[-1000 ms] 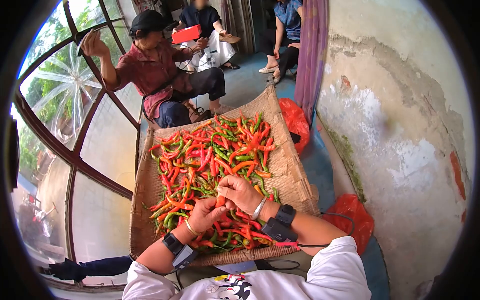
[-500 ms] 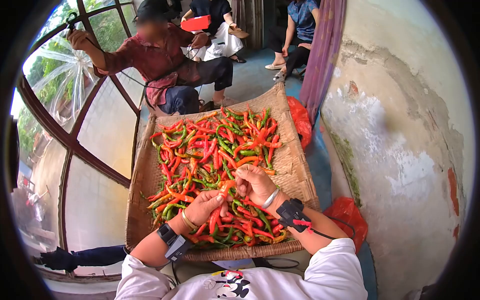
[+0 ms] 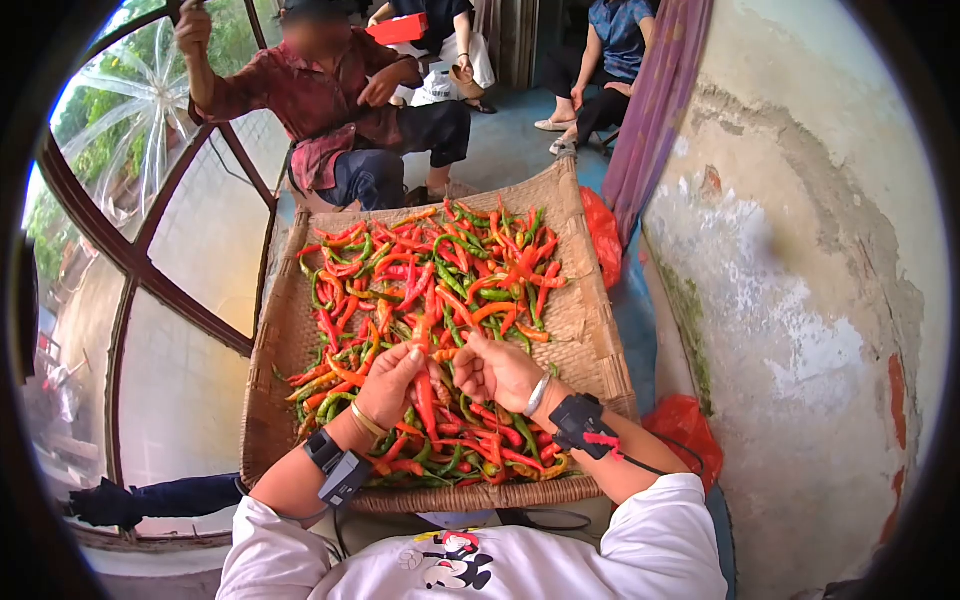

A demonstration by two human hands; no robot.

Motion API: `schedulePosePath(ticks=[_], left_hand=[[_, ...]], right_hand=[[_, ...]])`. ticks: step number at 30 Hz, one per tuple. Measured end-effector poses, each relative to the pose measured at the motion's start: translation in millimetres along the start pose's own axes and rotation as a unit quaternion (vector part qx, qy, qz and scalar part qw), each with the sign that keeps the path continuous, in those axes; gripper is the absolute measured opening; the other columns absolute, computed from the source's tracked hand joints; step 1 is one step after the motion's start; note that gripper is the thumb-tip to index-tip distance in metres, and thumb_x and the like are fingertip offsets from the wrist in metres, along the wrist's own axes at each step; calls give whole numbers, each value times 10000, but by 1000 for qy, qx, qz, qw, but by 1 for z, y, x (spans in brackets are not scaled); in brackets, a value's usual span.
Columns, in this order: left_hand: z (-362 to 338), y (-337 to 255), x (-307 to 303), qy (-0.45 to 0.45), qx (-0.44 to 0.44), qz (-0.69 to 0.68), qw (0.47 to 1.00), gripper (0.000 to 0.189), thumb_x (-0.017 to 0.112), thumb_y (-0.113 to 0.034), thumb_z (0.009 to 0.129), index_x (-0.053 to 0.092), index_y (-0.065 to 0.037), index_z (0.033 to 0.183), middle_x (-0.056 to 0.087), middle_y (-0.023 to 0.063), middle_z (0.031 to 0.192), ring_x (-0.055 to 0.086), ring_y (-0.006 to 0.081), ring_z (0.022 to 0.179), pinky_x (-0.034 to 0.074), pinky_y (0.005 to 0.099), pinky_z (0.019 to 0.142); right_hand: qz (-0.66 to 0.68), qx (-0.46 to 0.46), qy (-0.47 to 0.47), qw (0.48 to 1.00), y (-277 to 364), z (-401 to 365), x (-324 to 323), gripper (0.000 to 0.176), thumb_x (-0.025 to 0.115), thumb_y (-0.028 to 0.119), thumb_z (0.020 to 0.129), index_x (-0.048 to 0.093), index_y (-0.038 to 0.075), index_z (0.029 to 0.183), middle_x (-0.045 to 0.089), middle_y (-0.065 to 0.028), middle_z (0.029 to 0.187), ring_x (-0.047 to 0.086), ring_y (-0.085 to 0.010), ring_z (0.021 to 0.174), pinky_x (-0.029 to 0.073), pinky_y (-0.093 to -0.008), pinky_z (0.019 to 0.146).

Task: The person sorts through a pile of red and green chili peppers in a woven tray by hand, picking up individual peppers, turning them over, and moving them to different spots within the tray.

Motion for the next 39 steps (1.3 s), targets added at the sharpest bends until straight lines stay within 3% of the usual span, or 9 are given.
schedulePosePath(ticks=[6, 14, 18, 24, 27, 28, 30, 34, 39], left_hand=[[0, -2, -8, -83, -1, 3, 997, 196, 470, -227, 899, 568, -66, 954, 583, -11, 744, 505, 43, 546, 415, 176, 481], [2, 4, -11, -98, -28, 46, 994, 263, 455, -241, 904, 533, -14, 1012, 575, 16, 775, 536, 79, 552, 437, 194, 499], [3, 16, -8, -65, -49, 66, 995, 276, 477, -201, 895, 517, -3, 1083, 574, 22, 786, 529, 74, 560, 448, 201, 518], [4, 21, -4, 21, 26, 325, 945, 228, 548, -170, 849, 575, 3, 995, 577, 30, 695, 525, 77, 594, 461, 248, 539], [-2, 15, 11, 98, 102, 510, 848, 198, 565, -198, 795, 616, -44, 908, 608, 98, 716, 593, 206, 662, 477, 339, 607], [-6, 13, 22, 143, 155, 612, 762, 197, 557, -214, 781, 624, -64, 890, 613, 116, 737, 603, 258, 688, 481, 366, 633], [-8, 23, 24, 179, 106, 659, 723, 211, 565, -208, 762, 609, -90, 931, 602, 112, 836, 580, 293, 770, 473, 375, 673], [-12, 32, 25, 228, 60, 714, 660, 234, 574, -244, 761, 611, -103, 944, 599, 96, 839, 584, 283, 777, 472, 370, 678], [-12, 29, 26, 223, 68, 690, 685, 237, 573, -232, 762, 604, -96, 954, 594, 104, 824, 580, 286, 785, 468, 375, 683]], right_hand=[[-319, 48, 38, 946, -28, 0, 17, 275, 483, 292, 882, 548, 25, 888, 595, -29, 748, 545, -58, 573, 405, -153, 473], [-291, -69, -46, 953, 27, 0, -1, 280, 480, 267, 884, 537, 6, 967, 582, -27, 683, 507, -55, 481, 399, -164, 441], [-119, -263, -164, 943, 76, 5, -42, 361, 511, 229, 872, 450, -14, 1133, 560, -68, 927, 587, -100, 675, 454, -200, 465], [-236, -188, -274, 913, 65, 3, -79, 355, 520, 157, 860, 460, -32, 1154, 576, -54, 866, 596, -137, 703, 488, -246, 554], [-695, -166, -168, 679, 56, 4, -39, 211, 580, 231, 776, 620, 64, 898, 605, -99, 711, 600, -240, 714, 478, -354, 606], [-694, -166, -166, 680, 52, 4, -39, 211, 580, 231, 776, 620, 64, 898, 605, -99, 711, 600, -240, 714, 478, -354, 606], [-867, -56, -82, 488, 27, 8, -35, 248, 565, 298, 766, 615, 78, 869, 606, -140, 760, 584, -310, 751, 467, -401, 682], [-865, 102, -40, 489, 13, 2, -21, 322, 606, 370, 719, 603, 62, 816, 610, -154, 839, 581, -303, 843, 451, -418, 749], [-887, 87, -29, 453, 7, 3, -18, 242, 597, 284, 730, 598, 62, 826, 615, -134, 828, 592, -287, 835, 467, -398, 723]])
Point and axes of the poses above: each hand's wrist, its own z-axis towards the middle knuckle, its own x-axis out of the palm, y = z × x, the point moved 6 cm from there along z, towards the middle knuckle
